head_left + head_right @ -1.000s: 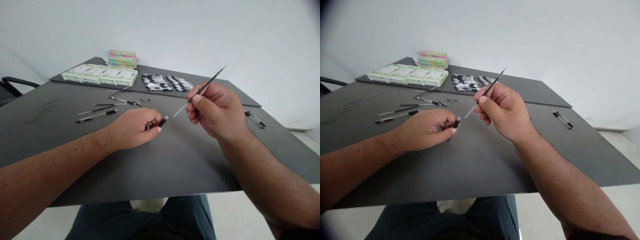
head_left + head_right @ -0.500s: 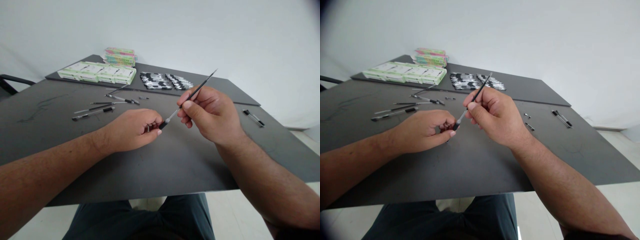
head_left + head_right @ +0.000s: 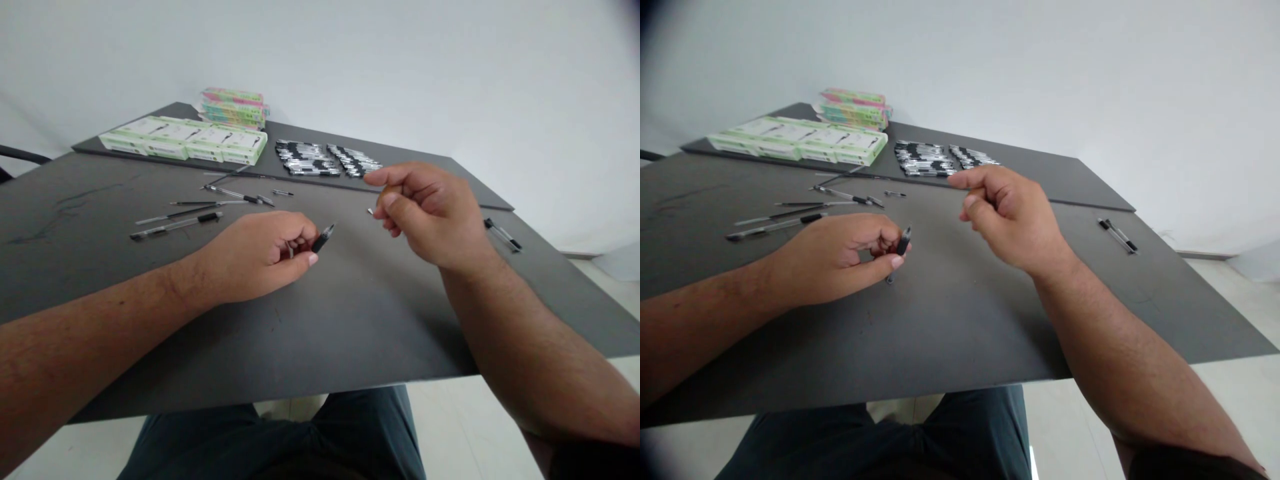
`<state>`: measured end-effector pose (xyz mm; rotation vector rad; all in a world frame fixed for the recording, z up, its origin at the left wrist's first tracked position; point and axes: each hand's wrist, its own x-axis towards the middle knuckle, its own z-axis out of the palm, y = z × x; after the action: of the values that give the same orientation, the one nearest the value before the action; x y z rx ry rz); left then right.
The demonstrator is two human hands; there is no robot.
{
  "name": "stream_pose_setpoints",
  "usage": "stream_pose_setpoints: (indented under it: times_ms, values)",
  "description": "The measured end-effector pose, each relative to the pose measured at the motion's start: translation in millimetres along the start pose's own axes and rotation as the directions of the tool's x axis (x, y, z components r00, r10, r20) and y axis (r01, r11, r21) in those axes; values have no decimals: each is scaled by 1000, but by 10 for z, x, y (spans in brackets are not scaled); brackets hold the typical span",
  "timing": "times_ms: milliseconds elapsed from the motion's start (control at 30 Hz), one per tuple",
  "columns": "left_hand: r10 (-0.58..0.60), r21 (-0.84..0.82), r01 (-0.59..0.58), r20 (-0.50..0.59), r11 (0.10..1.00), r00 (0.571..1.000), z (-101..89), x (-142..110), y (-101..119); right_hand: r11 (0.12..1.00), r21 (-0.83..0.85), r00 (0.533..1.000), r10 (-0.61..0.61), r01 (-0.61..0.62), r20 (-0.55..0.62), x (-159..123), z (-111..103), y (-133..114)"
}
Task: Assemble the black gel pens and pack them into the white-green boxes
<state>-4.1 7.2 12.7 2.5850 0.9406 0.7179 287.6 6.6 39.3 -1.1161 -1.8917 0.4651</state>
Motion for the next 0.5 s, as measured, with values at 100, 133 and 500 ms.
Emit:
stream_pose_setpoints:
  times_ms: [100,133,500]
  values:
    - [-26,15,26,-15,1000,1000,1,-7,-8,988,-99,988,107,-119,-112,178,-332,256]
    - [-34,19,34,-16,999,999,2,-10,-13,976,-147,981,141,-161,-134,225,-435,356]
    - [-114,63,115,-9,991,993,2,-44,20,626,-715,925,371,-310,-76,208,-853,1142]
